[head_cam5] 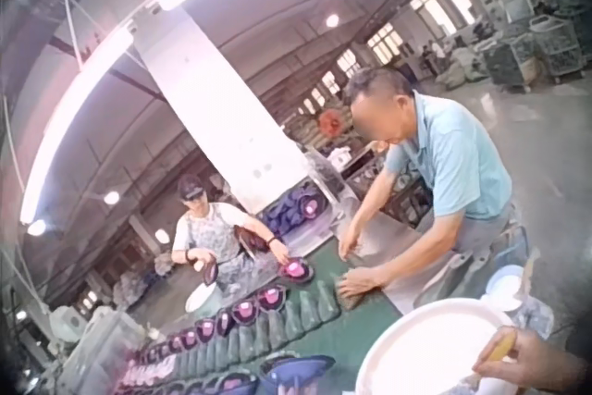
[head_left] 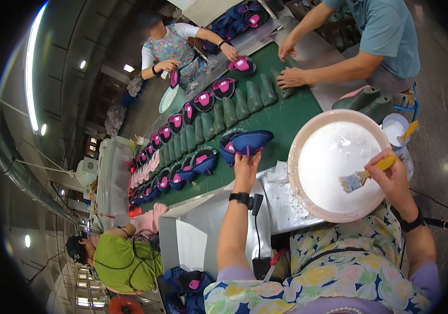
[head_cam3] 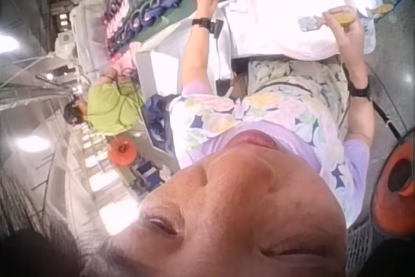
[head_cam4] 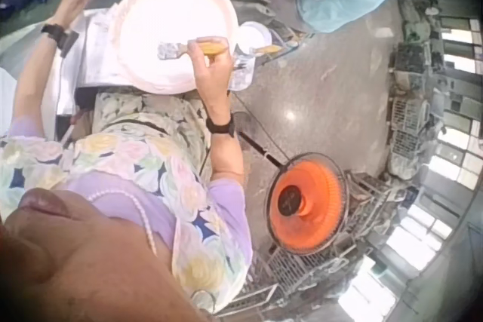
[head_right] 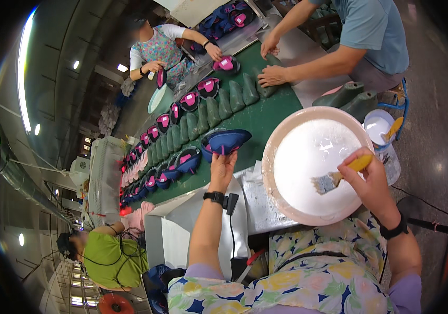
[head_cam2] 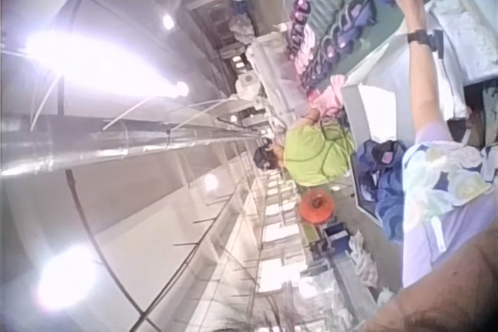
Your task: Apply adhesive to the edges of shoe soles using a brush.
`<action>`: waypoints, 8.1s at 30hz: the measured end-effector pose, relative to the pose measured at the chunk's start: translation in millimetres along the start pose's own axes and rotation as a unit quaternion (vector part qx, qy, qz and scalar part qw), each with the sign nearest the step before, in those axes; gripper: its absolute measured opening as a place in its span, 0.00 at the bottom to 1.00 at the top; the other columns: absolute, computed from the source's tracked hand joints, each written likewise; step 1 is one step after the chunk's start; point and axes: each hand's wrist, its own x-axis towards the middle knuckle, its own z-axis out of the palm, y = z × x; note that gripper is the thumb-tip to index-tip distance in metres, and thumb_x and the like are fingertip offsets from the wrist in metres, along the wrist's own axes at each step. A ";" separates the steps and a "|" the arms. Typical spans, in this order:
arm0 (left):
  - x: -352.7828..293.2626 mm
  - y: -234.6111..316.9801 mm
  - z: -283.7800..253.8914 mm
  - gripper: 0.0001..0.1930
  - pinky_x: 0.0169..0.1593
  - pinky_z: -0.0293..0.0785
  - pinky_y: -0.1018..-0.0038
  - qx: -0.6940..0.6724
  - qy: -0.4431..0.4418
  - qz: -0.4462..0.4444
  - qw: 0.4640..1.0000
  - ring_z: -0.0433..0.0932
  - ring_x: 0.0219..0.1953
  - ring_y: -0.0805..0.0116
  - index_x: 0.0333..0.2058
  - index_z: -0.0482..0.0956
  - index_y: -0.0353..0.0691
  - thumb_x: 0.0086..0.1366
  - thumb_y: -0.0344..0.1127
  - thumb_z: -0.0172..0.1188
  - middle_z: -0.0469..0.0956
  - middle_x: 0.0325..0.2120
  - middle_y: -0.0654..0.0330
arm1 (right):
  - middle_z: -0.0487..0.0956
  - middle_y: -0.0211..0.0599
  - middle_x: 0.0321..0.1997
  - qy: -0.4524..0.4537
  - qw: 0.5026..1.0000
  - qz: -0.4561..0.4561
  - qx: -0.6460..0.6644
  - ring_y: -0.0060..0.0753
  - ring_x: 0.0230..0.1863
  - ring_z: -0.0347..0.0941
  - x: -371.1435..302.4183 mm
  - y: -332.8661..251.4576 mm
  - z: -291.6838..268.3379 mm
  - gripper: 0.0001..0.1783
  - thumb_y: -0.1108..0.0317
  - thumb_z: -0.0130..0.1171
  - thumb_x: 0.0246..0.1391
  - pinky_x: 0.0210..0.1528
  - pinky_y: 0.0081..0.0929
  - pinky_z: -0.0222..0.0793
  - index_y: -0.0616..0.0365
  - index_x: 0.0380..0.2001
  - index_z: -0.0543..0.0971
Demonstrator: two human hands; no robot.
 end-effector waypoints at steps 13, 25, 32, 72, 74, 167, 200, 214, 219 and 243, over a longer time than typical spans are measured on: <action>16.0 49.4 -70.8 0.35 0.43 0.77 0.65 0.415 0.136 0.053 0.898 0.76 0.46 0.62 0.68 0.56 0.44 0.63 0.30 0.60 0.71 0.54 0.50 | 0.76 0.33 0.42 -0.014 0.999 -0.010 -0.046 0.21 0.44 0.71 -9.2 0.0 -4.9 0.07 0.72 0.57 0.61 0.50 0.21 0.66 0.60 0.40 0.73; -572.3 279.2 -310.9 0.48 0.64 0.63 0.54 0.498 0.742 -0.189 0.408 0.68 0.62 0.43 0.63 0.64 0.32 0.51 0.59 0.70 0.72 0.56 0.37 | 0.76 0.42 0.43 -0.081 0.997 0.016 0.001 0.30 0.42 0.73 -11.7 20.5 40.3 0.13 0.65 0.55 0.64 0.47 0.25 0.68 0.65 0.44 0.74; -597.7 238.6 -343.0 0.52 0.63 0.64 0.59 0.247 0.640 -0.288 0.668 0.70 0.61 0.52 0.64 0.62 0.26 0.49 0.53 0.75 0.71 0.59 0.43 | 0.73 0.33 0.48 -0.173 0.978 -0.016 -0.113 0.23 0.46 0.68 -7.9 19.7 73.8 0.10 0.66 0.50 0.68 0.50 0.23 0.63 0.60 0.46 0.72; -499.6 133.3 -140.2 0.58 0.54 0.75 0.53 0.772 0.202 -0.296 0.525 0.74 0.50 0.34 0.69 0.52 0.56 0.42 0.53 0.78 0.64 0.54 0.37 | 0.81 0.49 0.38 -0.118 0.990 0.005 -0.071 0.35 0.36 0.79 -27.4 -3.4 89.6 0.16 0.66 0.62 0.59 0.41 0.30 0.76 0.69 0.42 0.75; -484.6 140.0 -137.0 0.53 0.53 0.76 0.57 0.770 0.181 -0.326 0.518 0.75 0.52 0.40 0.67 0.58 0.54 0.42 0.50 0.78 0.67 0.51 0.41 | 0.78 0.41 0.42 -0.146 0.984 0.013 -0.096 0.28 0.40 0.74 -25.1 2.9 85.2 0.12 0.66 0.57 0.63 0.45 0.25 0.70 0.64 0.44 0.74; -172.7 97.5 47.0 0.24 0.60 0.74 0.60 0.100 -0.146 0.005 0.984 0.77 0.54 0.54 0.63 0.65 0.38 0.69 0.33 0.55 0.74 0.56 0.51 | 0.78 0.45 0.28 -0.131 0.929 -0.245 -0.243 0.49 0.30 0.77 42.8 -76.0 114.9 0.15 0.62 0.63 0.55 0.34 0.38 0.70 0.63 0.31 0.71; -197.2 104.1 33.4 0.22 0.50 0.76 0.69 -0.033 -0.065 -0.005 0.997 0.80 0.45 0.64 0.57 0.71 0.38 0.66 0.32 0.60 0.80 0.45 0.55 | 0.81 0.35 0.33 -0.074 0.977 -0.191 -0.053 0.24 0.35 0.79 10.9 -51.7 135.0 0.11 0.66 0.65 0.57 0.39 0.22 0.73 0.59 0.39 0.76; -224.2 27.2 27.8 0.22 0.42 0.76 0.70 -0.064 -0.085 -0.078 0.991 0.80 0.40 0.65 0.57 0.69 0.40 0.64 0.27 0.58 0.79 0.43 0.56 | 0.81 0.36 0.36 -0.214 0.794 -0.549 -0.150 0.40 0.37 0.79 20.3 -66.6 162.9 0.08 0.67 0.63 0.56 0.39 0.33 0.76 0.58 0.35 0.77; -209.8 28.3 21.7 0.22 0.39 0.77 0.71 -0.017 -0.079 -0.030 0.996 0.80 0.39 0.65 0.57 0.68 0.41 0.64 0.25 0.58 0.79 0.43 0.57 | 0.78 0.41 0.29 -0.228 0.884 -0.333 -0.234 0.47 0.32 0.78 33.5 -72.3 140.8 0.11 0.64 0.63 0.56 0.36 0.36 0.72 0.59 0.33 0.74; -128.6 57.5 -65.7 0.25 0.25 0.77 0.72 0.216 0.000 0.173 0.961 0.80 0.31 0.66 0.56 0.66 0.44 0.61 0.18 0.54 0.77 0.41 0.58 | 0.80 0.35 0.32 -0.077 0.952 -0.215 -0.204 0.30 0.37 0.78 -2.3 -63.4 91.9 0.09 0.71 0.65 0.53 0.43 0.26 0.71 0.59 0.35 0.75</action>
